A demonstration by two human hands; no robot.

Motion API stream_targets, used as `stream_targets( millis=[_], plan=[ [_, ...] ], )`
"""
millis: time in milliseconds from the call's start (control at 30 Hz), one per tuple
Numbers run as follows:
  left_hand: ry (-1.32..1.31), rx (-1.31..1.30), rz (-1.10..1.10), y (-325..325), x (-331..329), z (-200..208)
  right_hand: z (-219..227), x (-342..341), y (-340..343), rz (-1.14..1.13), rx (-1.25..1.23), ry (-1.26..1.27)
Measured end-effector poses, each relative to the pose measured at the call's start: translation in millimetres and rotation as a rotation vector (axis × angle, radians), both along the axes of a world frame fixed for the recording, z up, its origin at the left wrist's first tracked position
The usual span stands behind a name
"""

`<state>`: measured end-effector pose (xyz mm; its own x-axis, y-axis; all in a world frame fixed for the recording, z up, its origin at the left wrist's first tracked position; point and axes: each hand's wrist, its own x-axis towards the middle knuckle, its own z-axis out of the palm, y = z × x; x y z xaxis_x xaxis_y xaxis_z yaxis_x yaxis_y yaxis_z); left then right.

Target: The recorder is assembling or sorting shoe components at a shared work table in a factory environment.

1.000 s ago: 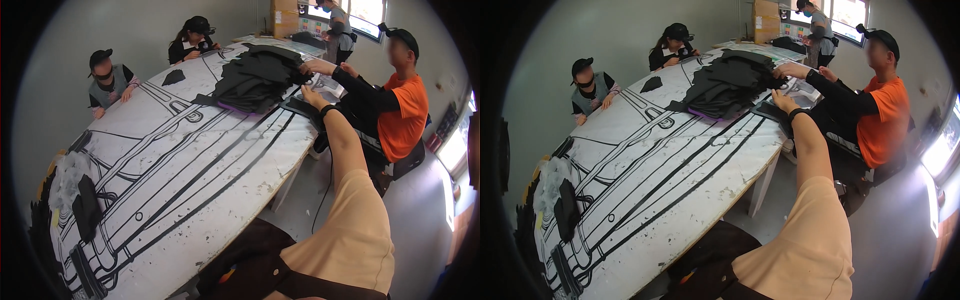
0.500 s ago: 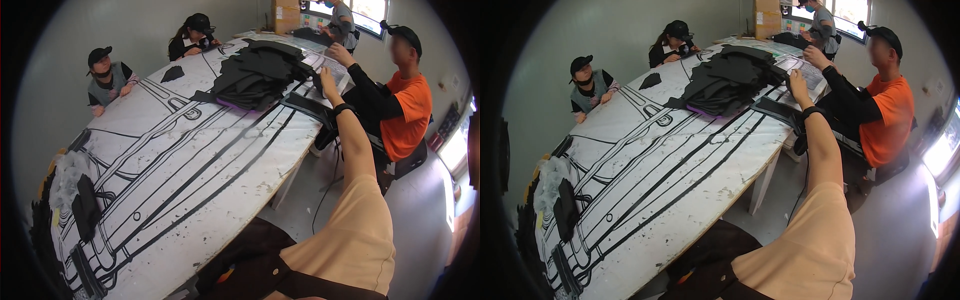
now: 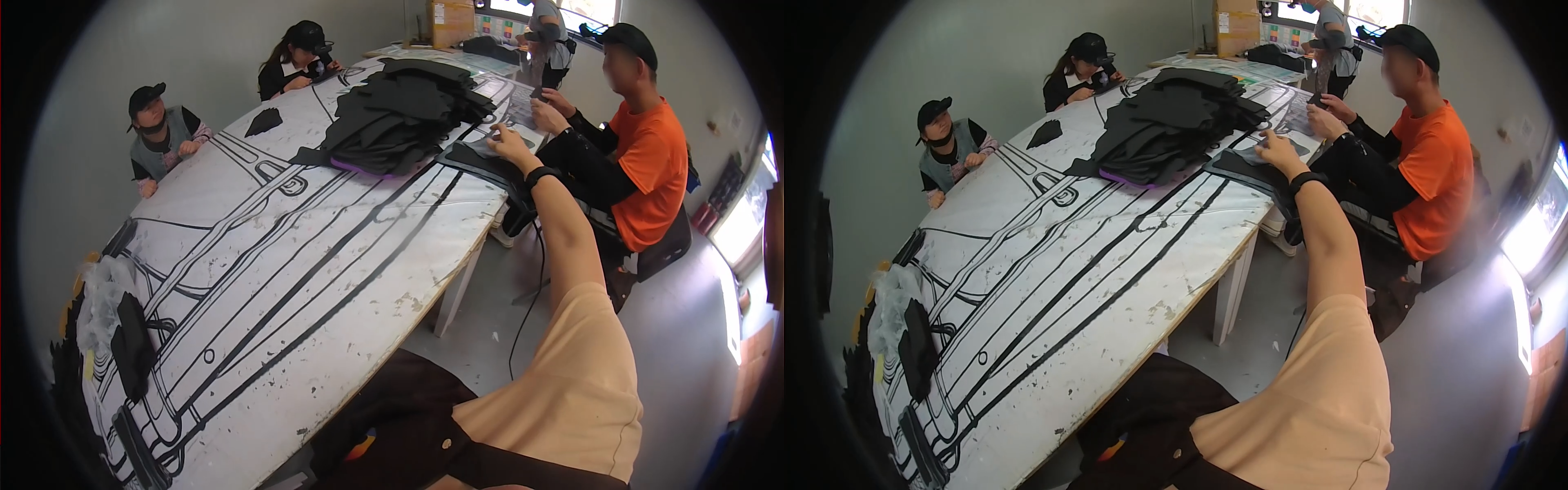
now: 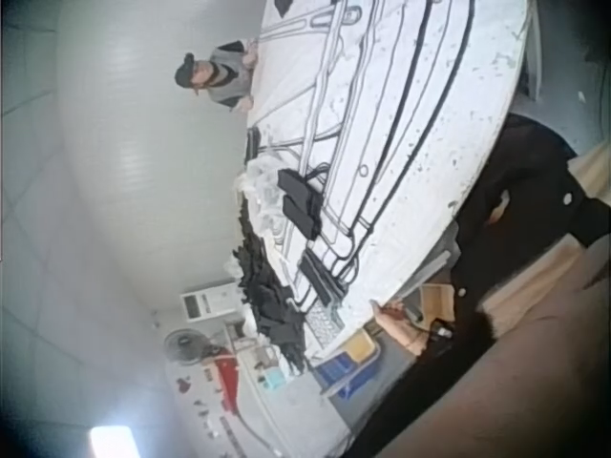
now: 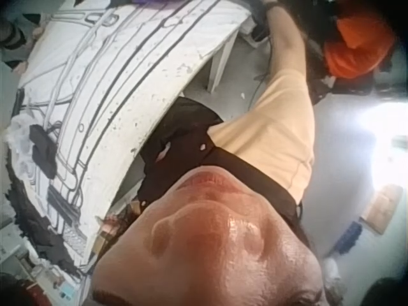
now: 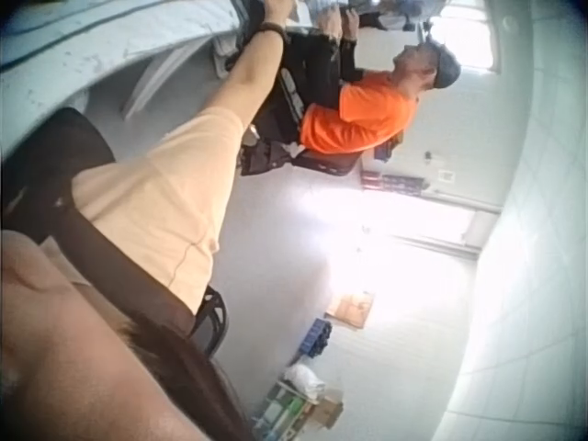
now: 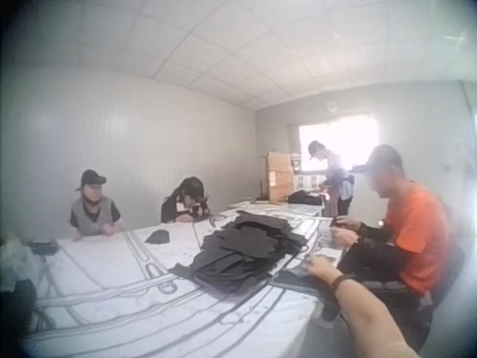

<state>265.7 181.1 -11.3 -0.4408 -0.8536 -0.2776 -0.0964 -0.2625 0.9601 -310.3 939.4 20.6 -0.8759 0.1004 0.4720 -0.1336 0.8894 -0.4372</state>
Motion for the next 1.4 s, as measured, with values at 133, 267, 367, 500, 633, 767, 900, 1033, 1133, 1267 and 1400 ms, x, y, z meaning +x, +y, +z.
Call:
stream_targets(
  millis=[133,267,367,500,633,767,900,1033,1133,1267,1400],
  plan=[
    [0.003,0.007,0.026,0.5,6.0,0.6,1.4,1.0,-13.6,0.110,-0.014,-0.141],
    [0.012,0.014,0.043,-0.7,11.8,-1.1,-14.4,-10.4,-13.0,0.047,0.113,-0.159],
    [0.017,0.019,0.059,-1.1,17.2,-2.2,-21.4,-24.7,-1.6,0.093,0.200,-0.141],
    [0.026,0.033,0.074,-2.4,22.4,-4.7,-8.1,-34.5,24.9,0.187,0.314,0.179],
    [0.041,0.049,0.096,-10.5,33.0,-13.8,42.4,-12.3,45.1,0.238,-0.169,0.322],
    [0.064,0.076,0.120,-26.3,58.3,-28.9,106.8,54.1,1.8,0.564,-0.838,0.409],
    [0.304,0.244,0.074,-31.7,90.7,-39.7,144.1,148.3,-115.1,0.647,-0.744,0.401],
    [0.096,0.112,0.283,-13.6,100.1,-38.7,128.5,225.2,-257.8,0.718,-0.730,0.284],
    [0.122,0.074,0.329,3.9,92.8,-28.6,91.8,277.3,-345.7,0.909,-0.614,0.027],
    [-0.048,-0.017,0.169,20.9,91.8,-15.0,44.7,336.4,-435.1,1.056,-0.240,-0.125],
    [-0.181,-0.175,-0.057,38.0,108.3,2.0,20.7,374.4,-485.6,1.197,0.003,-0.139]
  ],
)
